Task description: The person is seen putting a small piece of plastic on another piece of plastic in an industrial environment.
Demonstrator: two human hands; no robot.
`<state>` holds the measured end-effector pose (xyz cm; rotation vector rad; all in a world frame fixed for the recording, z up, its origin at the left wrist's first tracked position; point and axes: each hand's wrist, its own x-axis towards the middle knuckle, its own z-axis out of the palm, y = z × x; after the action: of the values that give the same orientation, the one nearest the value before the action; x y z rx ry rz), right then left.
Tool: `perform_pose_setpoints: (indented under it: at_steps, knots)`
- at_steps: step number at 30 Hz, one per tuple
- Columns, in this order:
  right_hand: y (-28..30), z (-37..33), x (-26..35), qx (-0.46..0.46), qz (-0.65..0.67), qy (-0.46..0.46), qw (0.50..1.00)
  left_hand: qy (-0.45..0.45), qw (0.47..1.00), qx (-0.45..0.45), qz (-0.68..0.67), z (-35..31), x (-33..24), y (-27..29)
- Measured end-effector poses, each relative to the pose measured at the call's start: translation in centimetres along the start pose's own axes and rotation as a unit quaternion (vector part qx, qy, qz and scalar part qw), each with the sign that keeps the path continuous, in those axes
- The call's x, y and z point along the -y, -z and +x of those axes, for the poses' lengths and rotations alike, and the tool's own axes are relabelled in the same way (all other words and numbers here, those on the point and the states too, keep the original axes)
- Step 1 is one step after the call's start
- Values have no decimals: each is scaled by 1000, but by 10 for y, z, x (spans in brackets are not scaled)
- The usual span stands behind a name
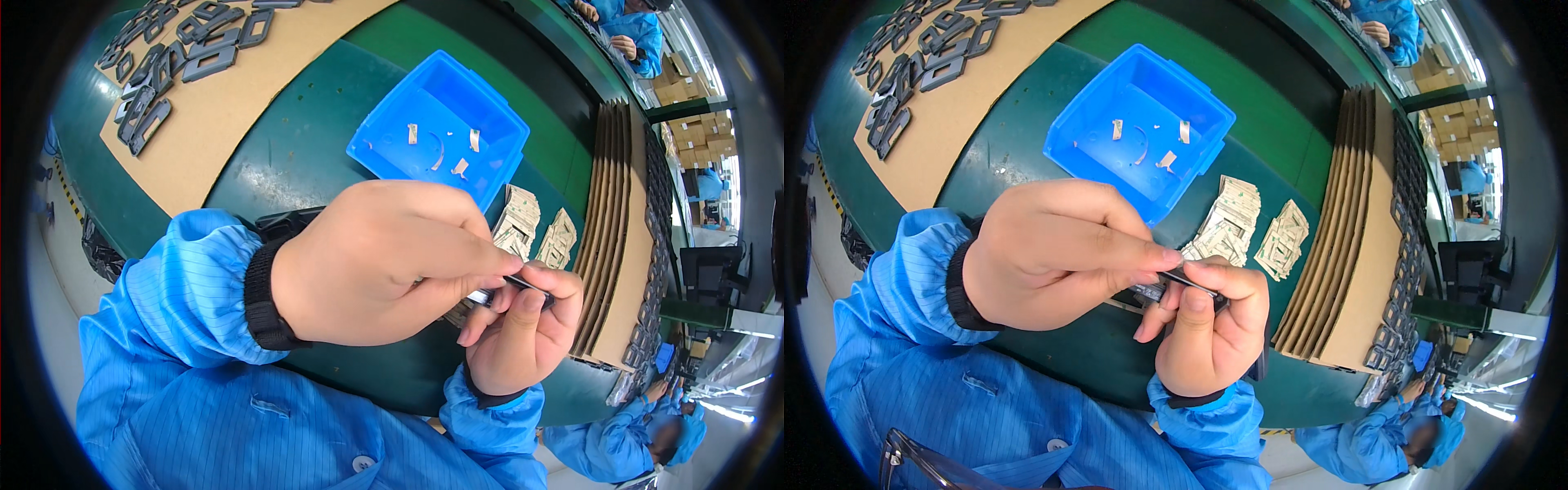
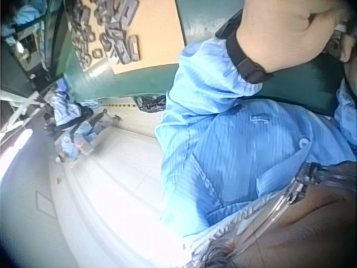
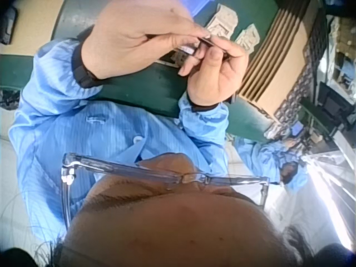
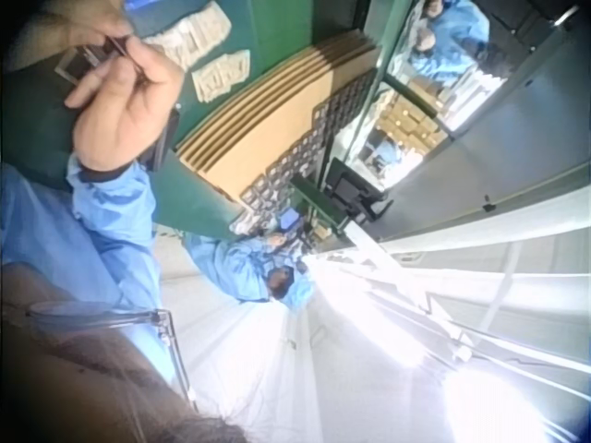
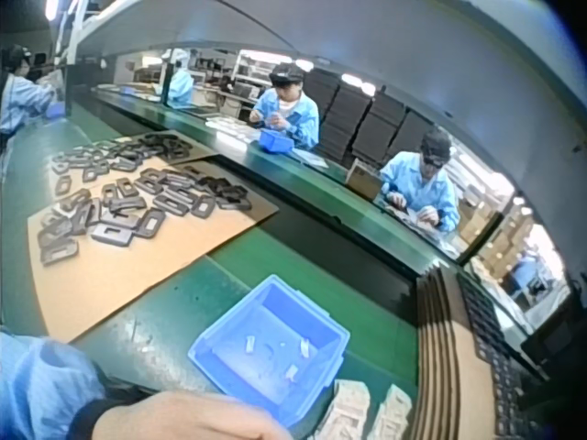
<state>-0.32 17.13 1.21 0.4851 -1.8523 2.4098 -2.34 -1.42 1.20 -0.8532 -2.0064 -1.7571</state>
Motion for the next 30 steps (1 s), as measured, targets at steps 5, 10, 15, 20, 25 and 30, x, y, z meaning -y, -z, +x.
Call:
perform_pose_setpoints:
  at_steps: [5,10,15,20,25,30]
  knots:
    - [3,3,3,-31,-2,-77,997,-3,988,31,154,1,-3,3]
    - [12,9,5,12,117,-202,972,-4,978,29,207,-3,-2,3]
    - [17,10,2,-18,301,-252,920,-16,970,20,243,-2,4,3]
    - [16,8,3,-5,342,-287,895,9,972,35,233,1,3,7]
    - [11,9,0,33,333,-310,890,34,970,37,239,-1,5,9]
    - [15,7,-5,88,296,-271,912,-17,965,44,259,10,1,8]
